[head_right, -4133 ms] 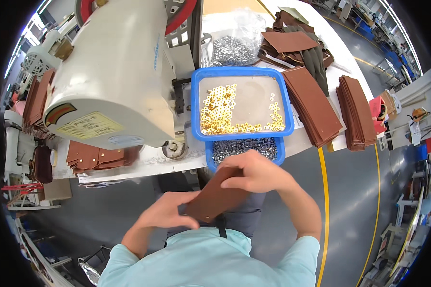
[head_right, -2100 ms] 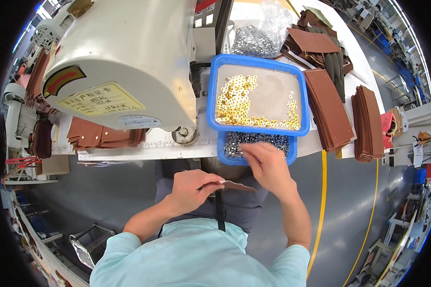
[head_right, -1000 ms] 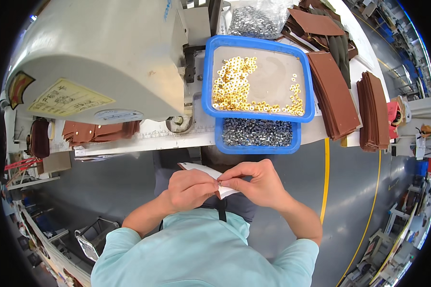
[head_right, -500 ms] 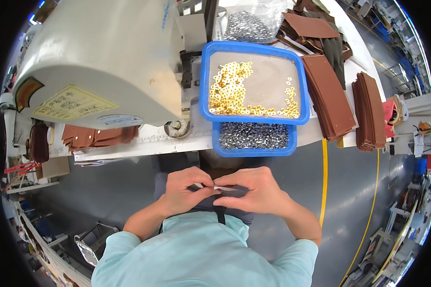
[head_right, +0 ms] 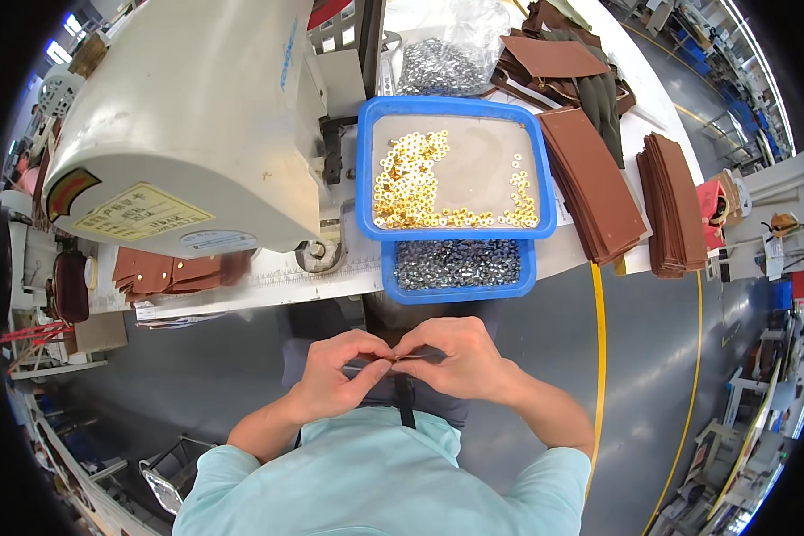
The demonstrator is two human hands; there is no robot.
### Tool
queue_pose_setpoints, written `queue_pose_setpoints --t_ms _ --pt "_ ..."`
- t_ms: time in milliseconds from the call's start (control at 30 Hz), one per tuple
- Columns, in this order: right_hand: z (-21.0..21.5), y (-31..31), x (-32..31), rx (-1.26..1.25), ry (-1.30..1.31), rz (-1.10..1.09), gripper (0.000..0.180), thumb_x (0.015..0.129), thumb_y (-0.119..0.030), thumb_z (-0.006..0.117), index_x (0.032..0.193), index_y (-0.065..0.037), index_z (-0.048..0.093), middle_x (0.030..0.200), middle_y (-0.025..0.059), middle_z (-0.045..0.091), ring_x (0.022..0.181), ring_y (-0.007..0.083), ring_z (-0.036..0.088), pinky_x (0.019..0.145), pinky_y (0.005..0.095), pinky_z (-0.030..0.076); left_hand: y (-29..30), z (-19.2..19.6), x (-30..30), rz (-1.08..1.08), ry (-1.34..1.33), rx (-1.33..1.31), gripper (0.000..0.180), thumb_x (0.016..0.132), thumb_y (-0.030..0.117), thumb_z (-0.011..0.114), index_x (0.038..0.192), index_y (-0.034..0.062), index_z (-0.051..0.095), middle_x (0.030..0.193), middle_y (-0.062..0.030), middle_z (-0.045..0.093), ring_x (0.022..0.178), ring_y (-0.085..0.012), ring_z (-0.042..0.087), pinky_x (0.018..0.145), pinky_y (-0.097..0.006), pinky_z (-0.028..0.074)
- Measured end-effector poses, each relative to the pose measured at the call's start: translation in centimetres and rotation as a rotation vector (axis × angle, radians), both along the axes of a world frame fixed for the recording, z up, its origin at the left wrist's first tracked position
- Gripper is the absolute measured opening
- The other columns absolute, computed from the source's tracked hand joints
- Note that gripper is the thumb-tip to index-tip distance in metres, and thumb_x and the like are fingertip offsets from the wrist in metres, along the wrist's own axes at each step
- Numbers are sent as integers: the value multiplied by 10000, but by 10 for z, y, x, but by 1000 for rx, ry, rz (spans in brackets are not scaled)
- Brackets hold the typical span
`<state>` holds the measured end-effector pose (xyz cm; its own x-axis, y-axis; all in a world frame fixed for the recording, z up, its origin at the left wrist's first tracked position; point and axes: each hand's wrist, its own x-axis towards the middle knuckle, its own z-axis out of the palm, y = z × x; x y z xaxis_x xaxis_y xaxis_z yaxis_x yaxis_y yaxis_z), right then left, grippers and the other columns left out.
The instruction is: Manually inserting metal rivets into pre-punched holes in leather pieces at a workshop station.
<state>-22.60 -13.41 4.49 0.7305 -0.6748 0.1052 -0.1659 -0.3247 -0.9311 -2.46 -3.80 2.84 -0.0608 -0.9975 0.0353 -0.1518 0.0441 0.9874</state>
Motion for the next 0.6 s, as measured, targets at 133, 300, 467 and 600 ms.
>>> queue_pose_setpoints --t_ms 133,300,467,600 --pt "-9 5 0 -18 -20 -45 187 748 -33 849 887 -44 725 830 85 740 732 249 728 629 329 584 -6 3 -5 22 7 28 230 874 107 805 1072 11 738 985 -113 745 846 -208 740 757 -316 605" --pt "-19 12 -1 -174 -51 -2 201 713 51 759 830 -47 628 769 91 704 697 281 708 599 350 564 -4 -12 0 -94 -105 -3 389 820 214 870 1121 9 733 960 -115 757 836 -216 755 772 -319 622" --pt "-10 2 3 -143 -40 43 207 748 29 777 912 -38 669 836 104 738 753 264 741 656 338 593 -11 -3 2 -76 -6 55 392 840 198 847 1163 13 725 1017 -123 772 859 -233 766 741 -316 612" --pt "29 -67 7 345 241 349 414 769 -48 865 1161 -39 732 1000 86 782 919 196 765 832 328 610 -7 0 15 -80 -163 169 447 855 196 830 1255 48 695 1024 -122 771 869 -240 764 767 -329 612"
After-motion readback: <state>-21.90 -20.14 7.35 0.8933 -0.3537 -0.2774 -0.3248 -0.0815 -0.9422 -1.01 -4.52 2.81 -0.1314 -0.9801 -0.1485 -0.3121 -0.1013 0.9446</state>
